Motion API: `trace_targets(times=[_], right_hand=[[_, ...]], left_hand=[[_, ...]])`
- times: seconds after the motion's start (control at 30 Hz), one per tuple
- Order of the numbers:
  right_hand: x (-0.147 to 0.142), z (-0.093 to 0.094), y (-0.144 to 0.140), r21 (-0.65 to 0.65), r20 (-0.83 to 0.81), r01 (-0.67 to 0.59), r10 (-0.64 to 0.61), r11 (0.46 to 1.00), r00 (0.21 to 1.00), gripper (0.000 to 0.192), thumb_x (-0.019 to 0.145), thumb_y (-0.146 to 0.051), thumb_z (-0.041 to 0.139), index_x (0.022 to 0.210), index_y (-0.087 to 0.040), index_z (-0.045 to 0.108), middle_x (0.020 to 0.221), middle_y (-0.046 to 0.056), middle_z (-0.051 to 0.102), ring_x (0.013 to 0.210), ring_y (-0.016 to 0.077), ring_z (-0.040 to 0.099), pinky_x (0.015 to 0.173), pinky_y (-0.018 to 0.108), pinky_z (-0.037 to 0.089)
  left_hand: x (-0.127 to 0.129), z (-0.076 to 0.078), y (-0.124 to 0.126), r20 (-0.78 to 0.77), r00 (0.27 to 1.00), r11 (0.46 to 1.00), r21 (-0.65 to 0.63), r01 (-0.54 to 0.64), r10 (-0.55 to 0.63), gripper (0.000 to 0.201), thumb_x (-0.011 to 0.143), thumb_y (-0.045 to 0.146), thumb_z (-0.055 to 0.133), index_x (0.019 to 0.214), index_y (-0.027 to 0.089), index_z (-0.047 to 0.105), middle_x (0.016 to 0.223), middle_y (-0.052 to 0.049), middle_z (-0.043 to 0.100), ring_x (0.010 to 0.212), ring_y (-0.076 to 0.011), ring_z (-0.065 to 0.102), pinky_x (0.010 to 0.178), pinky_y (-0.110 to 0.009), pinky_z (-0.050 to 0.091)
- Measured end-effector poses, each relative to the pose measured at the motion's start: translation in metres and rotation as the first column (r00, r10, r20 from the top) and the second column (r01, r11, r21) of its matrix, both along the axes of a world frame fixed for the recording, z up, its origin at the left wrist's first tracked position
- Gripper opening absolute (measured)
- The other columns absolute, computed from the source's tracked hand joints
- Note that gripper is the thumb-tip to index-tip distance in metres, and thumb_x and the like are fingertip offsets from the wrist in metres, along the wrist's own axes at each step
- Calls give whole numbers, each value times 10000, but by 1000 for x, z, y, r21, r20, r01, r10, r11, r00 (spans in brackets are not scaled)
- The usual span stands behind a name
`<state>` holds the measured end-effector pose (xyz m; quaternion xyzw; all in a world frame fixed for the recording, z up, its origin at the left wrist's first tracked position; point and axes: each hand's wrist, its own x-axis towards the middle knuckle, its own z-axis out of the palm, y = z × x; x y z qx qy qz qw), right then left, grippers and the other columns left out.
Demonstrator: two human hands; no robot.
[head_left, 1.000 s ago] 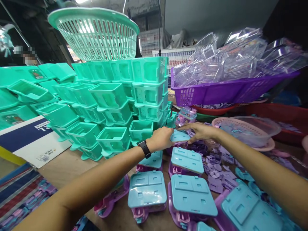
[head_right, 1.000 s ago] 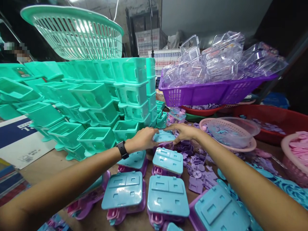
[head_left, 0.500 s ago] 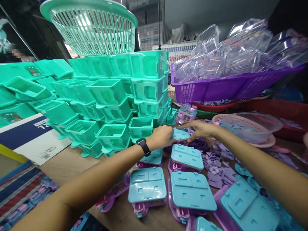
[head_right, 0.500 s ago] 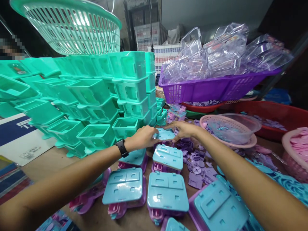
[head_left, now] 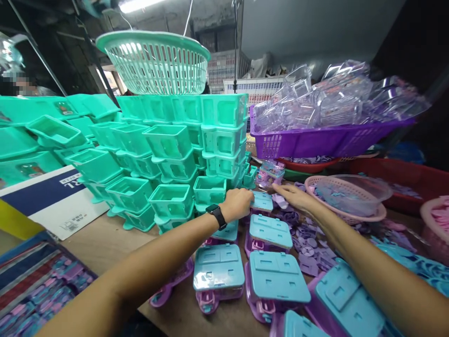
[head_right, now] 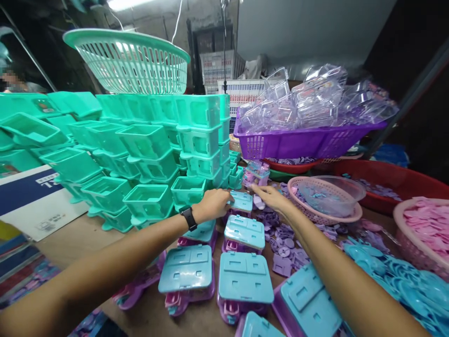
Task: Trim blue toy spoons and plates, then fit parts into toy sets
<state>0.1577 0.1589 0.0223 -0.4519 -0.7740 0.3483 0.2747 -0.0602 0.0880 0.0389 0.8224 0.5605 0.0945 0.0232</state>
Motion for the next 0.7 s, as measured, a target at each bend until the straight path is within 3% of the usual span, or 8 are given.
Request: trace_targets(times=[0.1, 0.17, 0.23, 0.3, 0.4, 0.53, 0.63, 0.7], right_hand=[[4, -2, -11, -38, -91, 45, -48, 998, 995, 934, 785, -927, 346, 1054, -156, 800, 838, 133, 781, 784, 285, 731, 717, 413, 586], [2, 0, -19, -37, -133, 66, -71, 997, 989, 913, 769, -933, 387, 1058, -168, 794, 842, 128, 777, 788, 284, 726, 712, 410, 584], [-3, 3, -27, -17, -162, 87, -89, 996, 983, 853, 739, -912, 503, 1080, -183, 783, 915, 120, 782, 861, 289, 719, 755, 404, 581], [-10, 7, -34, 18, -184, 111, -105, 994, 977, 796, 709, -863, 623, 1114, -193, 766, 1035, 113, 778, 969, 297, 702, 829, 395, 572], [-19, 14, -42, 5, -226, 148, -143, 989, 963, 735, 734, -831, 639, 1081, -194, 757, 1055, 112, 769, 985, 288, 694, 824, 377, 578], [-25, 13, -51, -101, -324, 123, -149, 987, 934, 730, 769, -860, 550, 961, -187, 758, 875, 122, 753, 791, 252, 699, 650, 357, 588], [-27, 5, -52, -33, -278, 119, -123, 992, 953, 681, 724, -817, 640, 893, -166, 748, 810, 118, 728, 683, 230, 661, 545, 339, 545], [-27, 1, -47, 18, -220, 139, -132, 990, 967, 635, 764, -773, 624, 889, -161, 737, 768, 96, 706, 617, 206, 620, 516, 326, 508]], left_hand=[[8, 3, -4, 82, 997, 999, 31, -8, 6, 201, 932, 242, 596, 991, 186, 780, 1104, -123, 758, 1015, -286, 728, 804, -326, 543], [15, 5, -8, 273, 962, 1000, -8, 3, 0, 325, 990, 395, 538, 965, 182, 783, 934, -85, 765, 881, -236, 728, 719, -279, 524], [22, 6, -12, 566, 824, 988, -147, 56, 37, 385, 941, 519, 607, 982, 176, 777, 718, -25, 703, 667, -170, 661, 592, -235, 469], [27, 5, -14, 788, 593, 945, -298, 131, 166, 429, 807, 533, 769, 1006, 154, 756, 596, 30, 608, 516, -114, 530, 503, -213, 394], [28, 3, -15, 883, 352, 912, -382, 152, 311, 409, 678, 408, 898, 922, 128, 726, 559, 64, 546, 467, -67, 421, 481, -194, 350], [23, 1, -16, 914, 173, 921, -382, 69, 366, 255, 739, 262, 853, 885, 121, 699, 543, 76, 517, 436, -45, 349, 450, -187, 296], [18, 1, -16, 907, 165, 918, -396, 24, 387, 235, 805, 296, 807, 917, 112, 711, 537, 75, 499, 428, -51, 347, 442, -197, 293], [13, 3, -15, 879, 304, 925, -379, -24, 367, 221, 853, 305, 759, 955, 111, 735, 585, 41, 567, 467, -78, 444, 487, -213, 375]])
